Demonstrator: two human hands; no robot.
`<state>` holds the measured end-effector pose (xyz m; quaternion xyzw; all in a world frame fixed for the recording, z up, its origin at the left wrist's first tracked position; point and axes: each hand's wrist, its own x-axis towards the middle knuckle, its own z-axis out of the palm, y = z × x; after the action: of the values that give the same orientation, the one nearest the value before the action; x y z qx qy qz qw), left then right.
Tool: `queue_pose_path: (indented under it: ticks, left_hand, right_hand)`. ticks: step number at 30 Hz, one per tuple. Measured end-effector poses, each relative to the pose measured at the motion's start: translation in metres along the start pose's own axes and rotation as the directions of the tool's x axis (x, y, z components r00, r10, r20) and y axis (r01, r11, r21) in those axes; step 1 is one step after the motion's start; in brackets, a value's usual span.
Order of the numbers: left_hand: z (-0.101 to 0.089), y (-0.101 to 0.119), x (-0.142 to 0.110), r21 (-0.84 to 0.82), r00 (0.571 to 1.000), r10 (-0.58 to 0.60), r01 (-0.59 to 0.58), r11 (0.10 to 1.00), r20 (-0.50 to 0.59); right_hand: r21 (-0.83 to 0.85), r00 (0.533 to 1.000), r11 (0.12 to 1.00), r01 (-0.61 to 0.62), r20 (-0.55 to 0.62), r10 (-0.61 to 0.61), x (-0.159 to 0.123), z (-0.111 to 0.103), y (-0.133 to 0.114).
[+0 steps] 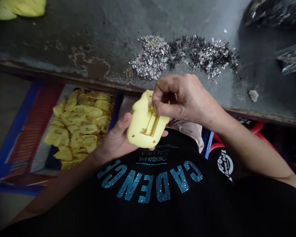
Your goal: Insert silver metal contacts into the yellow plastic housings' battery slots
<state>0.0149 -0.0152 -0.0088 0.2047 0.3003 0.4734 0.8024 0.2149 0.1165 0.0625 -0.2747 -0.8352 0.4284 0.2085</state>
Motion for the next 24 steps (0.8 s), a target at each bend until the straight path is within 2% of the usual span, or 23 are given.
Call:
queue_pose_path:
  ticks: [3, 9, 13, 17, 20, 24]
  left_hand:
    - [0.001, -0.003, -0.003, -0.007, 1.000, -0.009, 0.009, 1.000, 0.005]
    - [0.000, -0.011, -0.005, -0.019, 0.994, 0.045, -0.047, 0.999, -0.100]
    - [-0.003, -0.015, -0.005, -0.002, 0.989, 0.072, -0.073, 0.997, -0.131]
    - [-0.002, -0.014, -0.005, -0.039, 0.991, 0.056, -0.061, 0.997, -0.118]
    - [0.000, -0.011, -0.006, -0.025, 0.998, 0.023, -0.025, 0.999, -0.060]
    - [0.002, -0.007, -0.006, 0.005, 1.000, 0.013, -0.013, 1.000, -0.029]
  right_hand:
    - [-0.064, 1.000, 0.998, 0.011, -0.006, -0.011, -0.007, 0.001, -0.006]
    - [-0.220, 0.998, 0.975, 0.021, -0.048, -0.032, -0.017, 0.004, -0.016]
    - [-0.263, 0.995, 0.965, 0.001, -0.095, -0.027, -0.021, 0.010, -0.017]
    - [-0.189, 0.981, 0.981, 0.040, -0.181, -0.075, -0.027, 0.011, -0.011]
    - [-0.150, 0.961, 0.983, 0.103, -0.241, -0.137, -0.034, 0.011, -0.004]
    - [-0.299, 0.962, 0.948, 0.108, -0.211, -0.176, -0.040, 0.015, 0.002]
